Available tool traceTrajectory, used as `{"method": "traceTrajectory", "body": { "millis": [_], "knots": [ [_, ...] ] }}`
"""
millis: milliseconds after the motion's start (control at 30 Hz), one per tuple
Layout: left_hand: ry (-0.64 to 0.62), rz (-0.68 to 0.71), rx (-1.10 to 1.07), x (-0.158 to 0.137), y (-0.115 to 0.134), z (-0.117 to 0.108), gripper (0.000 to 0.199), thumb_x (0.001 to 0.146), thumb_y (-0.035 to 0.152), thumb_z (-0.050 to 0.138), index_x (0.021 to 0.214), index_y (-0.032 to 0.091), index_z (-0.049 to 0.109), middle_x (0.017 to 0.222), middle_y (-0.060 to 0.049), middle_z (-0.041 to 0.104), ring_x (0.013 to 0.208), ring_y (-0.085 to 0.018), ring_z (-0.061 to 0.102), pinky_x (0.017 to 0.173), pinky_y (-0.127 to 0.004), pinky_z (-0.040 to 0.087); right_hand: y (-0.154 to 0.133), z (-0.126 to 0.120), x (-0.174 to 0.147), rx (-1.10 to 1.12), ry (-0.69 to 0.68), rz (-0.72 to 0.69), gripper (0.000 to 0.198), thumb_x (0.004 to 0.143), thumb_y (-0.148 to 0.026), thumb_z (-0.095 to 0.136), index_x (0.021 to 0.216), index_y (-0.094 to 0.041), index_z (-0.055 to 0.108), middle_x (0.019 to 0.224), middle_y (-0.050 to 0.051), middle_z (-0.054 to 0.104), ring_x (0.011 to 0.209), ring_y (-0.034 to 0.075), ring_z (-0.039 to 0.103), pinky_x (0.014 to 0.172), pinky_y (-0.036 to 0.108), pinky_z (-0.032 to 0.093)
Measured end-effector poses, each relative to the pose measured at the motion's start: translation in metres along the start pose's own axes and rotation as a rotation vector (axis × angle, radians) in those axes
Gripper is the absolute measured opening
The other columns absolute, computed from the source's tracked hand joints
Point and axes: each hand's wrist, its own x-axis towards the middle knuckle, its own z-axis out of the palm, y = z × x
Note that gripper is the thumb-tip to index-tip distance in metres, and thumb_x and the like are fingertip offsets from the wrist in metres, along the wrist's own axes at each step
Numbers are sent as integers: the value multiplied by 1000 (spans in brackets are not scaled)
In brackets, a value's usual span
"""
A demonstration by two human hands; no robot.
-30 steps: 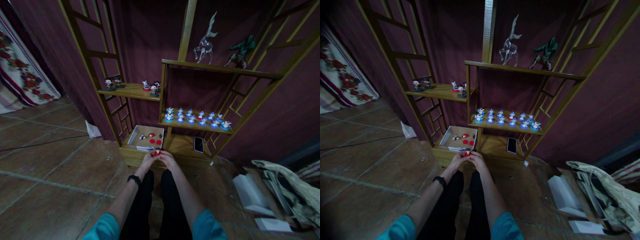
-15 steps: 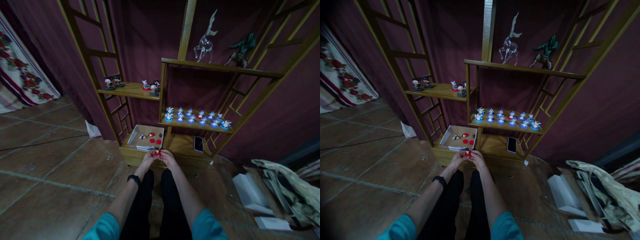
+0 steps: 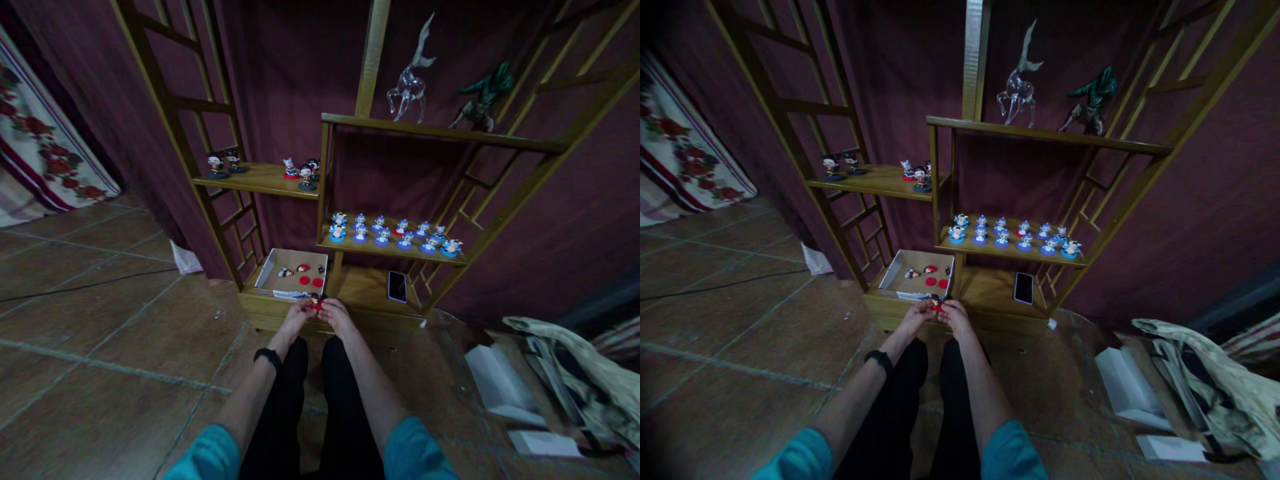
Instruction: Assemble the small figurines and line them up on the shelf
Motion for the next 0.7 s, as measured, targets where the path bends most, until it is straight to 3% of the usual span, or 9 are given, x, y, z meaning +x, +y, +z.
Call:
{"method": "traceTrajectory", "body": {
  "millis": [267,700],
  "knots": [
    [-17,-14,-93,5,-8,-2,40,51,13,70,91,12,63,80,-6,66,67,-13,57,62,-23,39,3,-2,2,0,-20,5,31,55,-22,72,82,-19,58,60,-2,64,56,10,60,59,24,50],
    [-16,-39,-98,-1,1,2,34,53,13,69,87,11,66,74,-6,66,63,-12,56,61,-22,39,4,-3,4,-41,-44,3,30,56,-23,71,84,-18,61,64,0,65,59,11,60,63,27,49]
  ]
}}
